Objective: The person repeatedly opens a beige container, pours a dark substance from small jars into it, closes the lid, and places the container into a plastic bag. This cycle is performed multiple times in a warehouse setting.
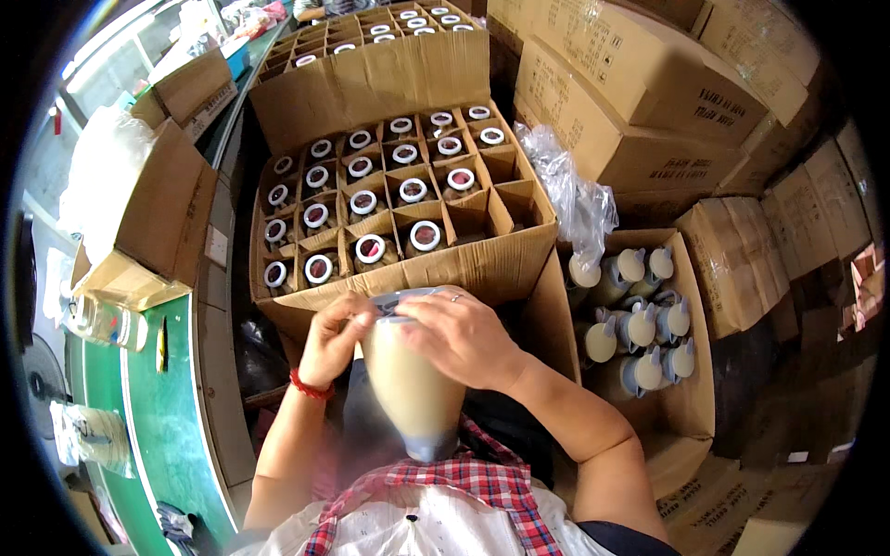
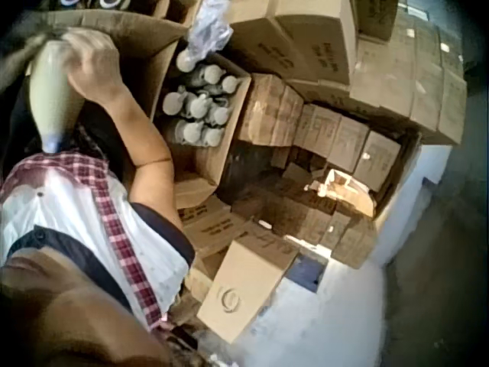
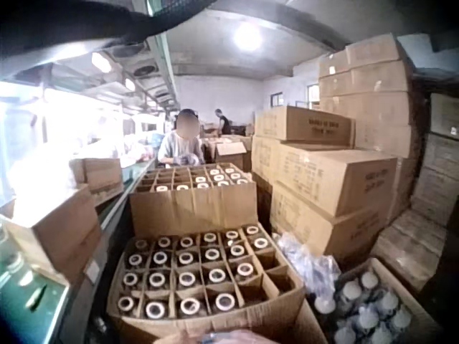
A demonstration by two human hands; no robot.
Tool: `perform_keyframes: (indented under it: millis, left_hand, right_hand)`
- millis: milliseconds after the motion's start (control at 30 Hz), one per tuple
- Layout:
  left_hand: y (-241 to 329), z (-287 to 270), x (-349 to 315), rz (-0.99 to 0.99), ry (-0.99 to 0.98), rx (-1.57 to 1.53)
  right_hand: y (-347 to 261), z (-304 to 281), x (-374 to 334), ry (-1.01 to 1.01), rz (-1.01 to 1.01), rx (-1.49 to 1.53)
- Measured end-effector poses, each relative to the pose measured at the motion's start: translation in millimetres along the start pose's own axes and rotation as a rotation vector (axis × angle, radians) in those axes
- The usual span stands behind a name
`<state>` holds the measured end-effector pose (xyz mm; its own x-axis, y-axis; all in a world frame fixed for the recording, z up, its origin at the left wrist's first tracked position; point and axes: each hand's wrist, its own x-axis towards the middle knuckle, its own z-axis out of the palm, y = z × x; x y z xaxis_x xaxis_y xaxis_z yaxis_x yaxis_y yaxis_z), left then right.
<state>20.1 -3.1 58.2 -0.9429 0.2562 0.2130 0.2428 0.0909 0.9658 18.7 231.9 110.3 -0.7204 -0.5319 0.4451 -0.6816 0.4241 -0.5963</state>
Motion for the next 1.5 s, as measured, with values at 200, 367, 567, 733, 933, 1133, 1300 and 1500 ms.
perform_keyframes:
  millis: [200, 367, 567, 733, 933, 1133, 1300, 1500]
  left_hand:
    - [-67.5, 0.6, 26.1, -0.162, 0.035, -0.666]
    - [-53.2, 9.2, 38.4, 0.066, -0.232, -0.318]
    - [6.0, -5.3, 37.1, 0.283, -0.437, 0.295]
    - [81.3, 61.8, 30.3, 0.451, -0.534, 0.837]
    - [56.4, -16.1, 67.8, 0.507, -0.348, 0.218]
    - [-51.4, -1.9, 48.9, 0.119, -0.216, -0.061]
    - [4.2, -5.9, 53.7, 0.398, -0.339, 0.26]
    - [81.8, 16.8, 69.4, 0.595, -0.633, 0.455]
  right_hand:
    - [-4.6, -7.5, 14.7, -0.13, 0.107, 0.463]
    - [37.4, 0.1, 22.1, -0.062, 0.501, 0.973]
    - [116.9, 51.5, 48.0, -0.336, 0.613, 1.542]
    - [118.6, 138.5, 119.7, -0.853, 0.205, 1.521]
    - [146.4, 64.8, 90.6, -0.257, 0.925, 1.19]
    - [32.9, -25.5, 35.7, -0.453, 0.716, 0.856]
    - [106.5, 30.4, 44.5, -0.343, 0.805, 1.398]
    - [137.4, 121.7, 104.9, -1.069, 0.215, 1.795]
